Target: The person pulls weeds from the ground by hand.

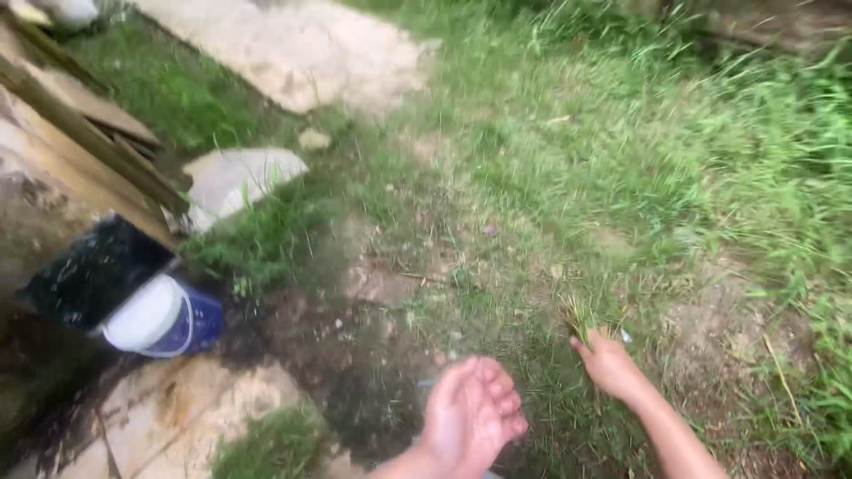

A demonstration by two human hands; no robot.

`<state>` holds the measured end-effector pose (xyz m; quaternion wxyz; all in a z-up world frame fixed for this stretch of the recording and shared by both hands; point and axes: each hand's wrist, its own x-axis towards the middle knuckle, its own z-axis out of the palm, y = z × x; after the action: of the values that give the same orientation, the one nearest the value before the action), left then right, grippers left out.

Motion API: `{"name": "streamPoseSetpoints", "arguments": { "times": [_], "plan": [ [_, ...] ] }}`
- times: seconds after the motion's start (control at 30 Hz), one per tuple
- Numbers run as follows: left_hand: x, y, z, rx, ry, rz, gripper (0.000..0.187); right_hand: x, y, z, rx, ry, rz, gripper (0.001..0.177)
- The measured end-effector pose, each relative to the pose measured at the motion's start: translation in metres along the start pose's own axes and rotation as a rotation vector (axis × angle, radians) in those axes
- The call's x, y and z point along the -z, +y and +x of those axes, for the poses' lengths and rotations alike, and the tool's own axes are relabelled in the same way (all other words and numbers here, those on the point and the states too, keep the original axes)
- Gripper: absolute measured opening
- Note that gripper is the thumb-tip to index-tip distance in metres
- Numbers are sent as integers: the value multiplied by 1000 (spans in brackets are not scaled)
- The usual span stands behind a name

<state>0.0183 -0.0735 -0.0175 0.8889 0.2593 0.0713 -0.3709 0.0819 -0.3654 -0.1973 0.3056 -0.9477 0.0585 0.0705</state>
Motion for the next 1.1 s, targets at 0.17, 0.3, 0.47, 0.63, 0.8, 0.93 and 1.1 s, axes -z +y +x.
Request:
{"name": "streamPoseSetpoints", "arguments": {
  "times": [0.17,0.3,0.47,0.63,0.8,0.93,1.1],
  "plan": [
    [-2,-31,7,-151,-81,-176,29,69,-77,-45,-133,-11,-30,30],
    [-30,-41,15,-202,388,179,57,108,-167,-78,-243,79,-113,34],
    [-31,-7,9,-180,410,141,88,81,-219,-65,4,170,-259,35],
    [56,11,5,-434,-33,81,52,16,-279,-74,166,-62,-190,33],
    [126,57,-48,-421,137,130,35,-43,-343,-109,101,-234,47,62],
    [156,92,-100,-323,253,322,33,-85,-364,-135,90,-380,345,89],
    [229,106,-136,-325,417,269,33,-85,-394,-166,18,-489,571,89]
  ]
}}
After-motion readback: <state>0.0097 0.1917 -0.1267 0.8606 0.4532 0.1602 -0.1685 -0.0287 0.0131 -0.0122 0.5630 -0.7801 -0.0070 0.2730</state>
